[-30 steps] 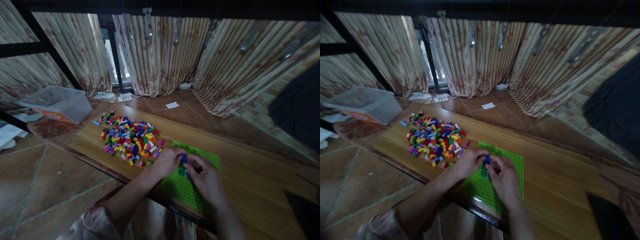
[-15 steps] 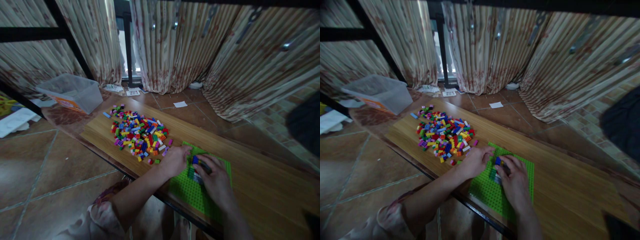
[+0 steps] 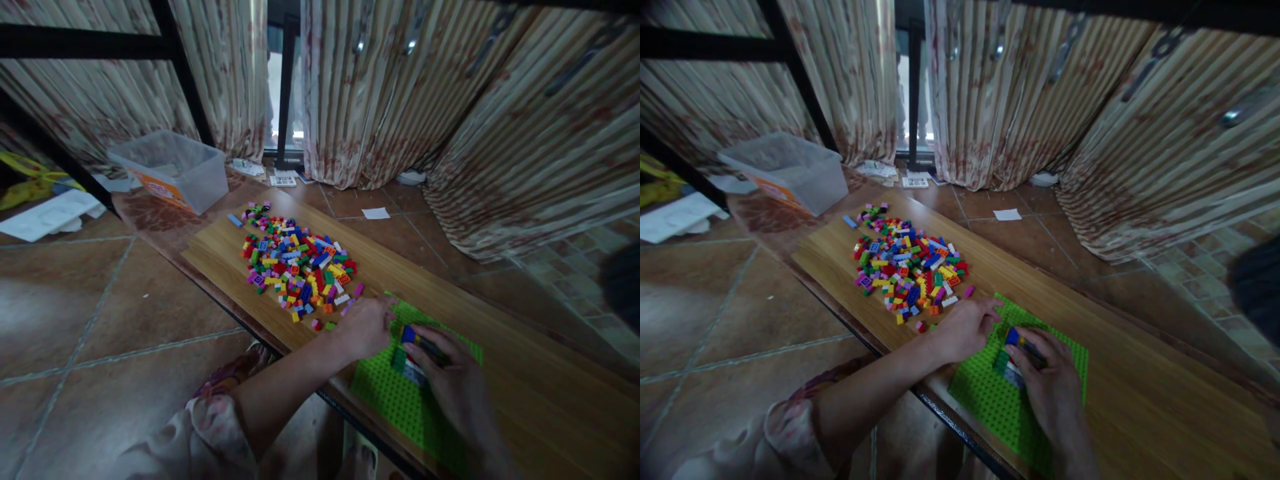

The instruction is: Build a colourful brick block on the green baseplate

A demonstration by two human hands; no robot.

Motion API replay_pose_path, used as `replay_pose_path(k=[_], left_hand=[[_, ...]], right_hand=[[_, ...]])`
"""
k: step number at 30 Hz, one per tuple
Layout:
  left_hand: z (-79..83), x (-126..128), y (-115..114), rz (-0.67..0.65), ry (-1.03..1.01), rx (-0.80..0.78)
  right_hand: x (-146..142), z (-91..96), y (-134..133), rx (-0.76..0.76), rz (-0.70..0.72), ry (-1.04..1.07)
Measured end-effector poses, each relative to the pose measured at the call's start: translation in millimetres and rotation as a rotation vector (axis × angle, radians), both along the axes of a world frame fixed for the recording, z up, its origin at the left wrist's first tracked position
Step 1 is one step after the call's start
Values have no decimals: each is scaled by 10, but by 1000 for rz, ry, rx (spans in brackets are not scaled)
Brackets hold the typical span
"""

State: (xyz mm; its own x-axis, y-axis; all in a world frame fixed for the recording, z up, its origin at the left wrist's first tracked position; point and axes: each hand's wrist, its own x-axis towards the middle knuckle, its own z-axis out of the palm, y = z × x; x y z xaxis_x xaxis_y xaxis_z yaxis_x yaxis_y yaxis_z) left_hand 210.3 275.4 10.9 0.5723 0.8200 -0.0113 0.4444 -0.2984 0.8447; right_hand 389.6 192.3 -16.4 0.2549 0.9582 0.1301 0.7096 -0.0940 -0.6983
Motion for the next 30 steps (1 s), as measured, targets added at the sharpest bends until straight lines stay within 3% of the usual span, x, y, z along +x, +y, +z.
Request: replay_pose_path(k=[12, 23, 30], left_hand=[[-6, 35, -116, -27, -53, 13], [-93, 311, -133, 220, -47, -111], [-171, 331, -151, 277, -142, -145]], right_hand=[[16, 22, 55, -54, 26, 6], [33, 28, 111, -82, 60, -21], [15, 40, 114, -91, 150, -133]])
